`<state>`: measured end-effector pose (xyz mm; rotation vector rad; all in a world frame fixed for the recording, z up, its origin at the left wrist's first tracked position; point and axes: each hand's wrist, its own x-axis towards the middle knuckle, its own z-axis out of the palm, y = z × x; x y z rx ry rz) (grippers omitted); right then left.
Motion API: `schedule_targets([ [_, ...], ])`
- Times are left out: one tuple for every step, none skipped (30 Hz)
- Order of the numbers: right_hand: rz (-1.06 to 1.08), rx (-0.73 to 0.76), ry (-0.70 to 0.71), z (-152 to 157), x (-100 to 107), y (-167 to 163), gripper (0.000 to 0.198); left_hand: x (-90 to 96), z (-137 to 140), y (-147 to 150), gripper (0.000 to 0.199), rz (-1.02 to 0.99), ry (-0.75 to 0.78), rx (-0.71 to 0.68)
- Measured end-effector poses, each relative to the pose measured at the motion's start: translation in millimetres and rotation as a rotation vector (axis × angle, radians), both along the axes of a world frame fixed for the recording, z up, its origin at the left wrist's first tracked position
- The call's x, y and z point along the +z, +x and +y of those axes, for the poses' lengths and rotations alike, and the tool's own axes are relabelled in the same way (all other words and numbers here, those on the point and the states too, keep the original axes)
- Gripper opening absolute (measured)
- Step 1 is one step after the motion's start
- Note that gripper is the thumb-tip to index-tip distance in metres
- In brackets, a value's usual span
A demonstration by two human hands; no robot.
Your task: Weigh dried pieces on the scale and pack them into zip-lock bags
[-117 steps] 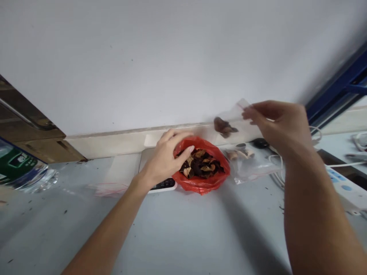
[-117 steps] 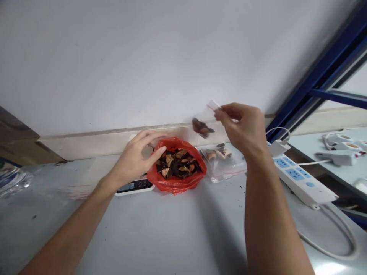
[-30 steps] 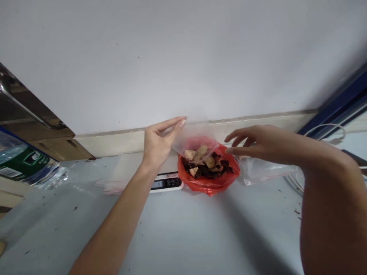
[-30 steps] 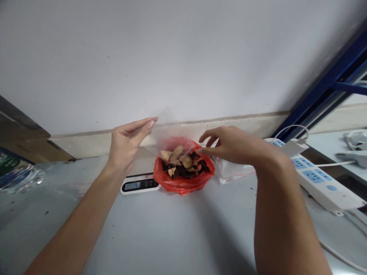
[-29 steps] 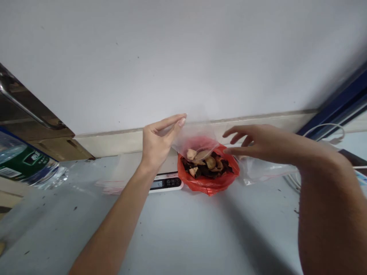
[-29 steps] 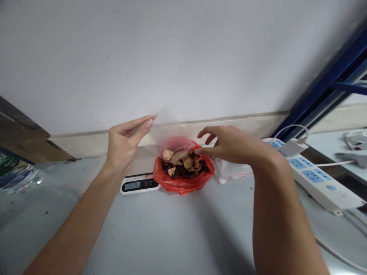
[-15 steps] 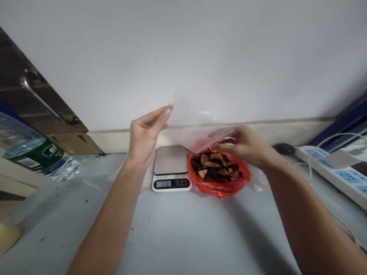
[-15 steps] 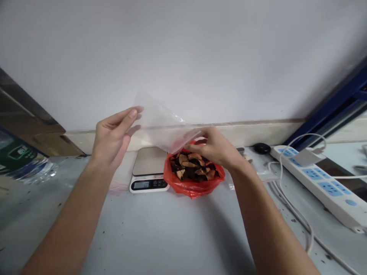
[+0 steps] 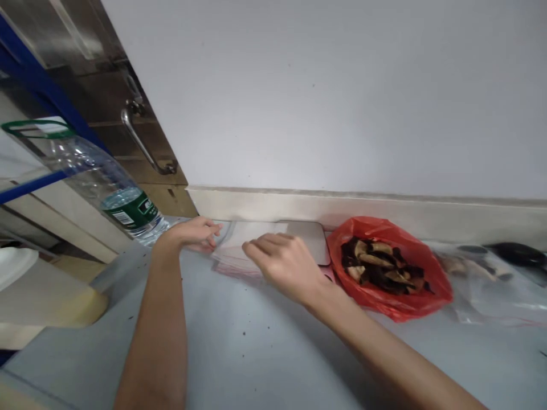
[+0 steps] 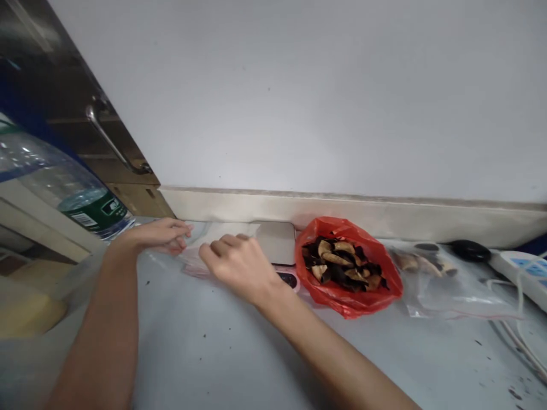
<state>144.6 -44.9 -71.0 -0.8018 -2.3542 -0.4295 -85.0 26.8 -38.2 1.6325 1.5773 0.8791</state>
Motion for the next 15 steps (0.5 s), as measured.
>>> schedule_targets([
  [-0.022, 0.056, 0.034, 0, -9, -8, 0.026, 1.0, -3, -2, 0.032, 0.048, -0.143, -0.018],
  [-0.027, 0.098, 0.059, 0, -17, -15, 0.024, 2.9, -5, -2, 0.033, 0.118, -0.381, -0.039],
  [-0.022, 0.130, 0.070, 1, -24, -19, 0.023, 5.2, -7, -1, 0.034, 0.138, -0.477, -0.045],
  [-0.016, 0.155, 0.058, 2, -30, -21, 0.023, 7.2, -8, 1, 0.033, 0.142, -0.511, -0.043],
  [-0.013, 0.172, 0.020, 4, -35, -21, 0.022, 8.7, -9, 2, 0.033, 0.140, -0.545, -0.042],
  [-0.013, 0.183, -0.040, 5, -38, -20, 0.021, 9.4, -9, 3, 0.033, 0.130, -0.542, -0.041],
  [-0.015, 0.186, -0.114, 7, -40, -19, 0.020, 9.0, -8, 4, 0.032, 0.124, -0.550, -0.046],
  [-0.021, 0.185, -0.197, 9, -42, -16, 0.021, 7.7, -8, 4, 0.033, 0.118, -0.563, -0.060],
  [-0.024, 0.179, -0.276, 10, -42, -14, 0.022, 5.7, -7, 4, 0.033, 0.113, -0.572, -0.079],
  [-0.023, 0.172, -0.345, 11, -43, -12, 0.022, 3.1, -6, 3, 0.033, 0.111, -0.573, -0.099],
  [-0.022, 0.169, -0.405, 11, -43, -11, 0.022, 0.2, -5, 3, 0.032, 0.111, -0.565, -0.115],
  [-0.021, 0.170, -0.452, 10, -43, -10, 0.020, -2.7, -3, 3, 0.031, 0.114, -0.550, -0.122],
  [-0.021, 0.171, -0.487, 9, -43, -10, 0.020, -5.2, -2, 4, 0.031, 0.122, -0.529, -0.122],
  [-0.023, 0.167, -0.509, 7, -44, -11, 0.019, -7.2, 0, 5, 0.031, 0.135, -0.501, -0.117],
  [-0.028, 0.154, -0.520, 5, -45, -12, 0.019, -8.4, 1, 7, 0.031, 0.151, -0.469, -0.114],
])
